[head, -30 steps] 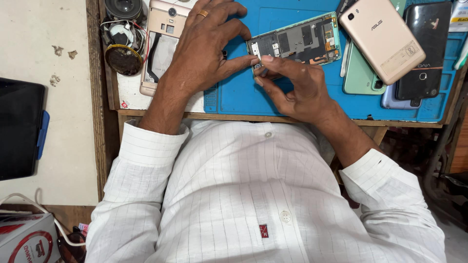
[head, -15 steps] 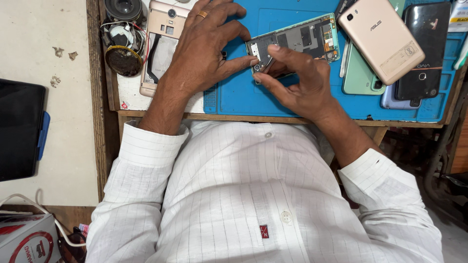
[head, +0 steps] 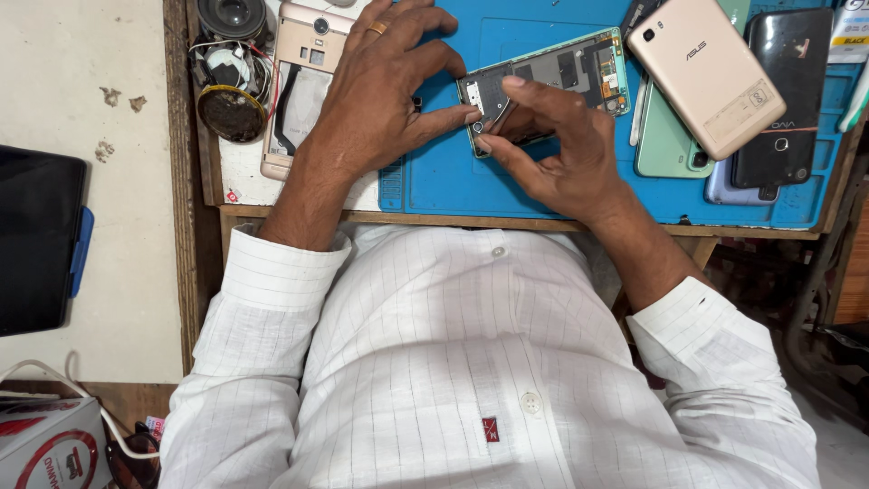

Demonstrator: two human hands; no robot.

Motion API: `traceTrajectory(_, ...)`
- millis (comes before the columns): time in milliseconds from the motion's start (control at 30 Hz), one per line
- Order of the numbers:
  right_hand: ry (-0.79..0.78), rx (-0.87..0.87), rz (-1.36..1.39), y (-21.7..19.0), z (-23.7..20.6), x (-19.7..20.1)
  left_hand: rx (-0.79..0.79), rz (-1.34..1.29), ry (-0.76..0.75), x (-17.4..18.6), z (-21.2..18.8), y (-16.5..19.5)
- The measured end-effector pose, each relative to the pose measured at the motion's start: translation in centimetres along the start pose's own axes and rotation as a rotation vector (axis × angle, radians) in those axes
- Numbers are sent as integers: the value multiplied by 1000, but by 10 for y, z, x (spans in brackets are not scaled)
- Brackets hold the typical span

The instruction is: The person pries open a disassembled smartphone on a blue repair mat, removes the back cover, and uses a pointed tool to work on the exposed motherboard and internal components. They reposition the phone body and continue probing and adjusting parts on the board.

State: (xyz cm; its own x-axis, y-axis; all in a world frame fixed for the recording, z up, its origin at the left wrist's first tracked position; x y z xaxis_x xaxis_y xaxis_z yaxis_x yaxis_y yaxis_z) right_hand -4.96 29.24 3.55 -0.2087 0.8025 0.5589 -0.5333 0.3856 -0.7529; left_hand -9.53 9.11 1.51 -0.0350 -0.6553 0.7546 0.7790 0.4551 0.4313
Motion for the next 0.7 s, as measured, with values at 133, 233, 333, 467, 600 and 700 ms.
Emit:
traceTrajectory(133, -104, 54, 99, -2, -1, 1, -14, 7, -12, 1, 1, 2)
traceTrajectory(233, -81, 79, 58, -6, 0, 2, -4, -16, -12, 2, 2, 1)
traceTrajectory(333, 46, 79, -106, -9, 2, 3, -7, -14, -17, 3, 4, 2)
traceTrajectory(467, -36, 47, -12, -8, 4, 2, 3, -20, -15, 5, 5, 2)
traceTrajectory(600, -74, 58, 44, -9, 4, 3, -15, -7, -12, 6, 5, 4)
traceTrajectory(700, 7, 87, -110, -11, 3, 3, -8, -15, -14, 6, 6, 4)
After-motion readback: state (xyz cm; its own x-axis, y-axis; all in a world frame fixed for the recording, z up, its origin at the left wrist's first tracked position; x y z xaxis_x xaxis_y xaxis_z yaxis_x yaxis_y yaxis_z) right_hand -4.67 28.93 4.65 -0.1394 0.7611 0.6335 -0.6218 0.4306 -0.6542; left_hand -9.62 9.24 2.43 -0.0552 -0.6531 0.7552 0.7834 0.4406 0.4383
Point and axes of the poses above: each hand's wrist, its own z-axis towards the middle knuckle, its own x-axis out of the back of the hand, y = z × x, the point moved 5 cm from there along z, towards the middle knuckle, and after that the axes turned 12 degrees about -x, right-handed, at the moved point
